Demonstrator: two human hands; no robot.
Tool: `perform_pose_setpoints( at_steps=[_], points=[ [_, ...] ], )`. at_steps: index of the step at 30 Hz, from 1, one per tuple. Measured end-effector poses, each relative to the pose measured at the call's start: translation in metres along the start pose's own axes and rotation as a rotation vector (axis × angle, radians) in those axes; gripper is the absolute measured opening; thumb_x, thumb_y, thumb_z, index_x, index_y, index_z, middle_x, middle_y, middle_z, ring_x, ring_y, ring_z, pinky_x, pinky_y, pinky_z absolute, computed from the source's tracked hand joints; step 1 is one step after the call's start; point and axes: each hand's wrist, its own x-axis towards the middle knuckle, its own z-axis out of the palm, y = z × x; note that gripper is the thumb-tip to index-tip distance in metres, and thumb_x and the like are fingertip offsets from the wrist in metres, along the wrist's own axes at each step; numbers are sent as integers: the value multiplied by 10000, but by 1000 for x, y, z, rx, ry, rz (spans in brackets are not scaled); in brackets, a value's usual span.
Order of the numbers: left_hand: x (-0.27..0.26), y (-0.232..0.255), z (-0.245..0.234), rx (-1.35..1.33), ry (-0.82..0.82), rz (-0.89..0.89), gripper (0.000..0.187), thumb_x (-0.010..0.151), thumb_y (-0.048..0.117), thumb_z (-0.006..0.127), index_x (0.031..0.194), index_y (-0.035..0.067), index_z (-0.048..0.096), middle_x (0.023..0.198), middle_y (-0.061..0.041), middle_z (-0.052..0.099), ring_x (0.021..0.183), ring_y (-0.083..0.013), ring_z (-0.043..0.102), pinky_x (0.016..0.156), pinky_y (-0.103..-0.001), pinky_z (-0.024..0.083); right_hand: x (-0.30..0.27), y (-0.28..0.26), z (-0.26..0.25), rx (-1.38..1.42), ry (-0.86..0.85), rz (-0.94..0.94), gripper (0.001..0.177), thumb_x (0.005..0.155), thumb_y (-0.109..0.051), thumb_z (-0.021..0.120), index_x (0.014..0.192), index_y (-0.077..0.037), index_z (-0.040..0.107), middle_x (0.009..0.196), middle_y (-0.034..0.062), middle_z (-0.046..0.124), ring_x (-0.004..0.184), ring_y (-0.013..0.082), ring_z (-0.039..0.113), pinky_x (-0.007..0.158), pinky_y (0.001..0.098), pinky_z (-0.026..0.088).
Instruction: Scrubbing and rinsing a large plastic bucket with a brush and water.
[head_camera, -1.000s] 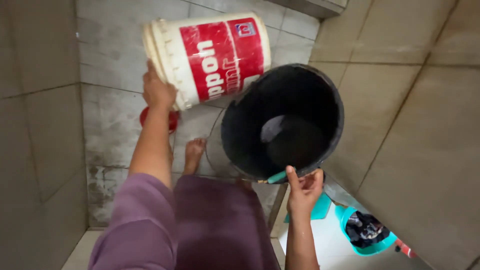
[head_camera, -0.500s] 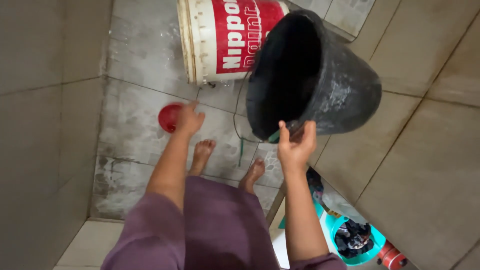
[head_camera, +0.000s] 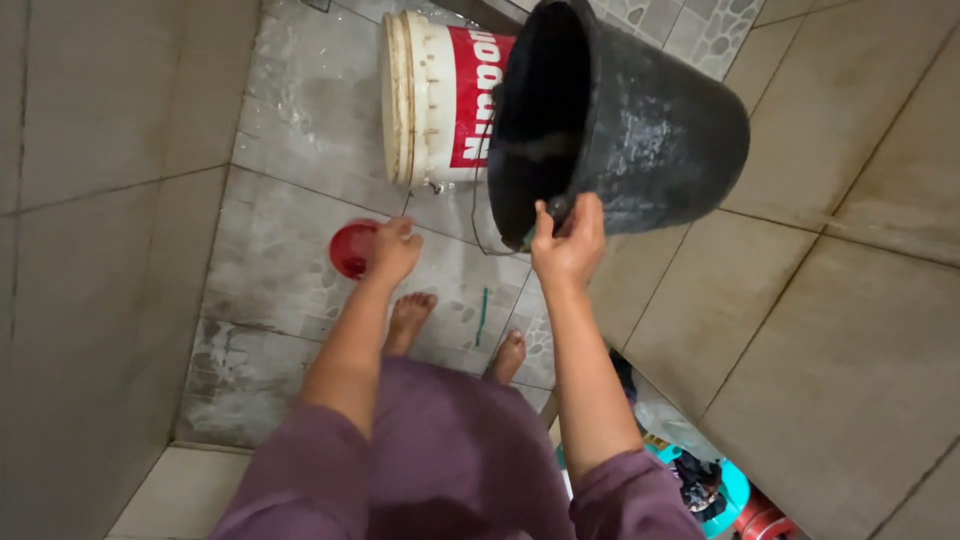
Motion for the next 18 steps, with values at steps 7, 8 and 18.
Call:
perform_pose_setpoints(
  at_steps=[7, 8, 18],
  points=[
    [-18, 9, 6, 2, 12, -55, 360, 848, 202, 684, 1185, 80, 710, 1050, -157, 756, 974, -305, 740, 860, -403, 576, 22, -13, 15, 18, -32, -50, 360, 854, -97, 818, 899, -25, 467, 807, 109, 469, 636, 275, 470, 569, 394, 407],
    [-20, -2, 12, 91, 4, -75, 347, 851, 206, 698, 1176, 87, 721, 1040, -162, 758, 980, -327, 727, 868, -418, 566, 25, -12, 15, 15, -32, -48, 369, 848, -102, 824, 897, -25, 466, 799, 108, 465, 635, 272, 469, 567, 392, 408],
    [-79, 6, 24, -84, -3, -246, 348, 853, 201, 663, 1168, 60, 707, 1090, -148, 751, 1005, -305, 715, 888, -394, 551, 55, -22, 13, 63, -63, -130, 444, 833, -130, 863, 872, -22, 434, 759, 90, 417, 635, 250, 405, 561, 373, 375]
  ],
)
